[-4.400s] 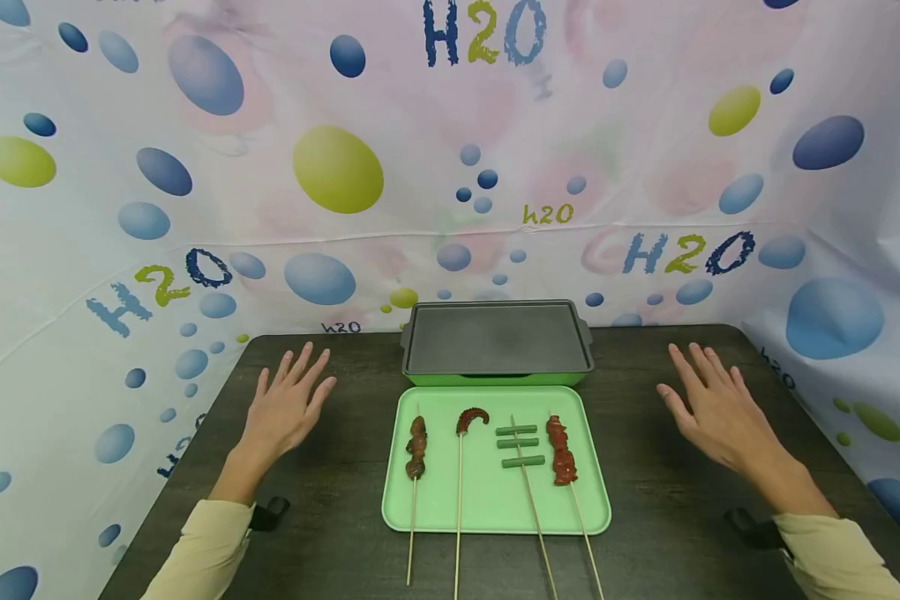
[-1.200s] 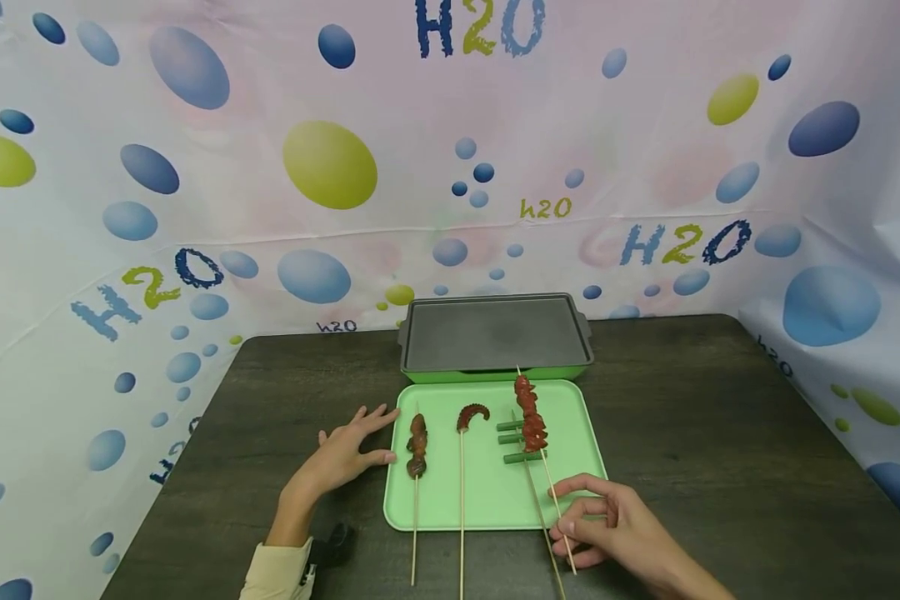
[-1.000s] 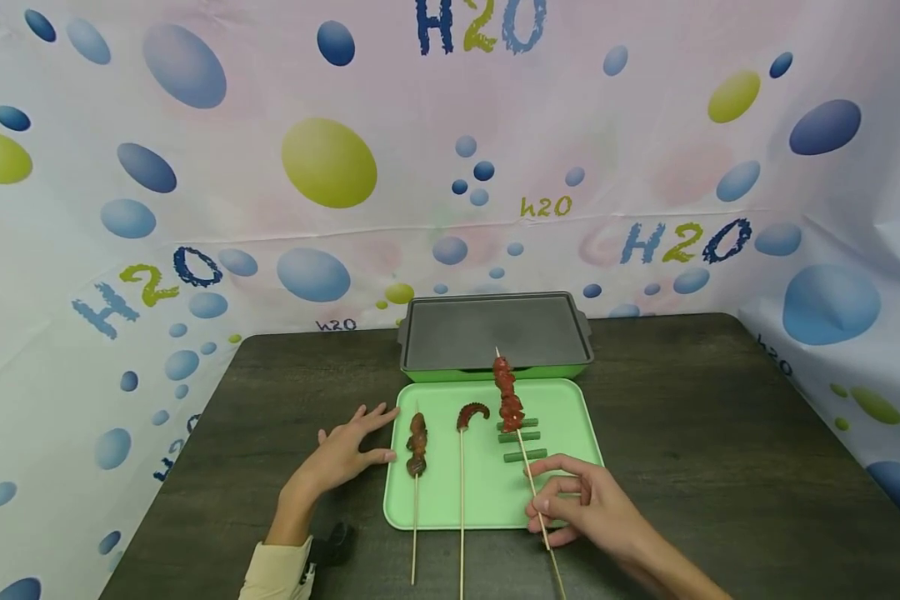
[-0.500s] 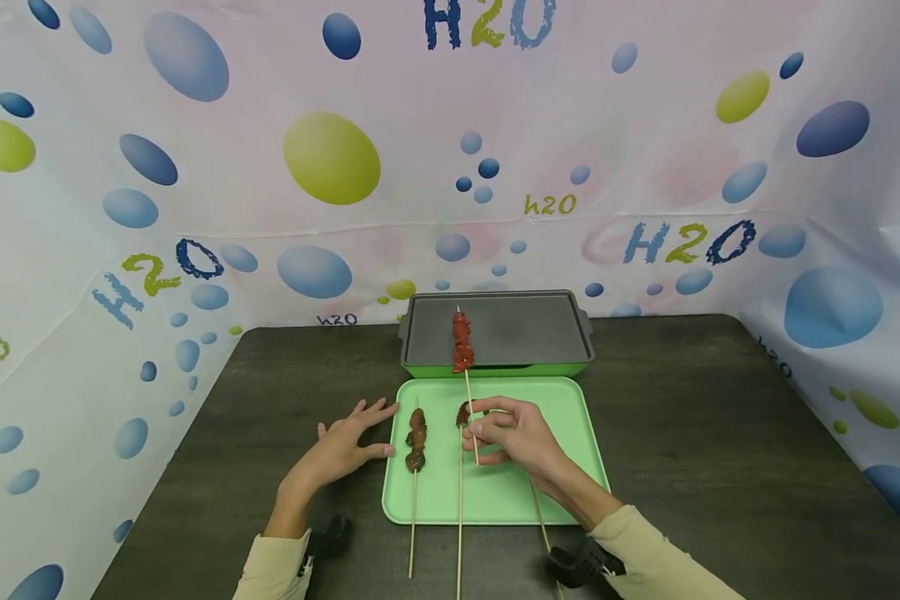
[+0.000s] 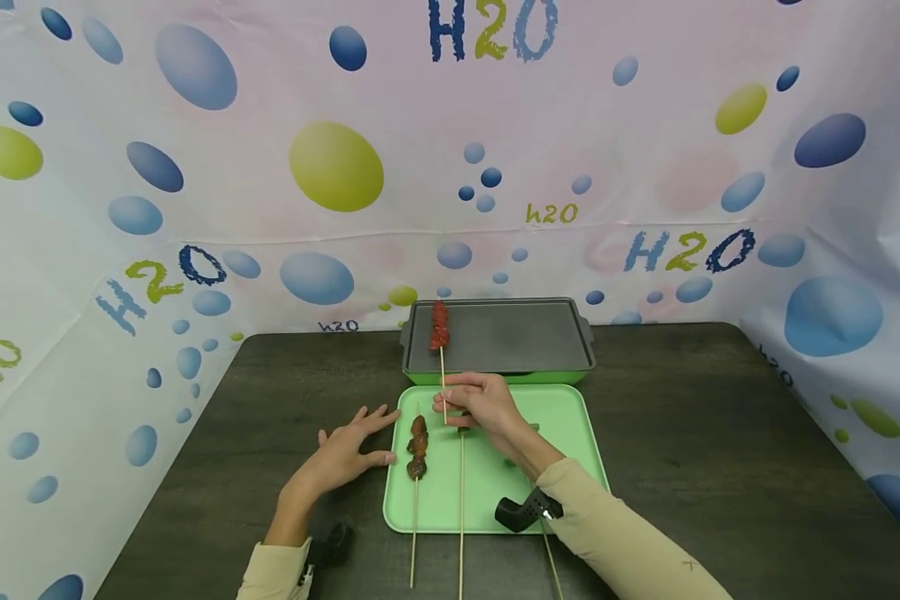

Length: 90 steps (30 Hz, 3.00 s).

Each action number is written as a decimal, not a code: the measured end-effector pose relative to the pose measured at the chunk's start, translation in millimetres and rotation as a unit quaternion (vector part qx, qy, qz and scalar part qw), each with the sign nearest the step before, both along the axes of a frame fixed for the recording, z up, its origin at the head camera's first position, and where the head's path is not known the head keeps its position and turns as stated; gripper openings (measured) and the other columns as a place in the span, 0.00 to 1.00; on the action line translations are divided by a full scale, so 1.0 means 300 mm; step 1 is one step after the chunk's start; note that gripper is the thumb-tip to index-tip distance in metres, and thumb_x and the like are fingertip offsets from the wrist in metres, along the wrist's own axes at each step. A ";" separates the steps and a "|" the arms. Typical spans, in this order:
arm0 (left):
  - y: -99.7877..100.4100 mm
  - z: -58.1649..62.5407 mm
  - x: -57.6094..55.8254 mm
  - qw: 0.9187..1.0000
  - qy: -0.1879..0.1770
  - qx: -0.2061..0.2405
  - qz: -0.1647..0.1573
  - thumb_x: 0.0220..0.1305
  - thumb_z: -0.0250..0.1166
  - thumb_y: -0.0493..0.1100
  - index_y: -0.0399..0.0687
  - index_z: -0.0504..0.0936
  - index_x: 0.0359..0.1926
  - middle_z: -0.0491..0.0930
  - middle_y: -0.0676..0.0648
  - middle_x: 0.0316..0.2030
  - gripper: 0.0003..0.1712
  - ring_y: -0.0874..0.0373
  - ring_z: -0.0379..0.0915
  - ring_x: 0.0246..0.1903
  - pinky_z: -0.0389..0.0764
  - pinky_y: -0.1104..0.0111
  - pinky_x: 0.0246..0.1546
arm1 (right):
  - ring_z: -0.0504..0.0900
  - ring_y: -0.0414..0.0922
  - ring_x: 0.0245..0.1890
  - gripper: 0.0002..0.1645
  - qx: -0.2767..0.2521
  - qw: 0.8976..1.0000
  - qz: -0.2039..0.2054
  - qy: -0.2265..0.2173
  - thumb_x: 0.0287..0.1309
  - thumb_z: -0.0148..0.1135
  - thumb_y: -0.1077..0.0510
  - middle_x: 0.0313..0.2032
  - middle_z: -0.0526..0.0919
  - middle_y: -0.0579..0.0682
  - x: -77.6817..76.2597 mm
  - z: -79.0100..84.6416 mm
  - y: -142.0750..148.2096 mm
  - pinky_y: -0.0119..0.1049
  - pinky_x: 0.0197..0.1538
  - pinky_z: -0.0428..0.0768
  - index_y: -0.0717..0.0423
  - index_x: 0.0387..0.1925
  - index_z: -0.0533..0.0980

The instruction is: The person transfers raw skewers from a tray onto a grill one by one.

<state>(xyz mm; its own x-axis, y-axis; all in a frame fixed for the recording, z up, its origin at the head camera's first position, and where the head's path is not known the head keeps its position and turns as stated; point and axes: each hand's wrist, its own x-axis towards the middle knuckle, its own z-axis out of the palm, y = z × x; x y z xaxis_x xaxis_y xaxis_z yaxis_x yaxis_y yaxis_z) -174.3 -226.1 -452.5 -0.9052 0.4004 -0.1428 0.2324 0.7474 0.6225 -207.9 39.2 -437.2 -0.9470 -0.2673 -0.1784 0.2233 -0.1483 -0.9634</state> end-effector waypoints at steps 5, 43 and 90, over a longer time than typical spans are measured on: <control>0.000 -0.006 0.000 1.000 -0.001 -0.002 0.001 0.66 0.70 0.51 0.51 0.67 0.77 0.58 0.38 0.77 0.41 0.32 0.43 0.77 0.34 0.16 0.55 | 0.90 0.46 0.41 0.24 -0.013 1.000 -0.010 -0.015 0.70 0.61 0.67 0.41 0.89 0.59 -0.033 -0.008 -0.023 0.41 0.45 0.87 0.71 0.65 0.74; -0.001 -0.015 0.013 0.999 -0.020 0.026 0.008 0.66 0.71 0.50 0.53 0.67 0.78 0.57 0.40 0.78 0.42 0.35 0.38 0.78 0.28 0.18 0.57 | 0.85 0.63 0.51 0.25 0.110 0.987 0.083 0.081 0.76 0.59 0.56 0.53 0.83 0.68 0.178 0.050 0.283 0.51 0.50 0.86 0.68 0.66 0.72; 0.001 -0.023 0.005 1.000 -0.015 0.020 0.013 0.66 0.71 0.50 0.53 0.67 0.77 0.57 0.40 0.78 0.41 0.34 0.39 0.78 0.28 0.18 0.57 | 0.83 0.53 0.59 0.29 -0.176 0.945 0.220 -0.165 0.80 0.47 0.62 0.58 0.82 0.63 0.514 -0.161 0.501 0.46 0.59 0.81 0.59 0.77 0.61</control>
<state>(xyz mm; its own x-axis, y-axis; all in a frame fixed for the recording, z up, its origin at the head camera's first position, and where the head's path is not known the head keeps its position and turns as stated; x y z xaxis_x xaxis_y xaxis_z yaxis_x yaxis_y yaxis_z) -172.9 -225.9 -459.5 -0.9106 0.3836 -0.1536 0.1950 0.7266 0.6588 -53.6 189.5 -485.5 -0.6387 -0.7201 -0.2710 0.6178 -0.2701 -0.7385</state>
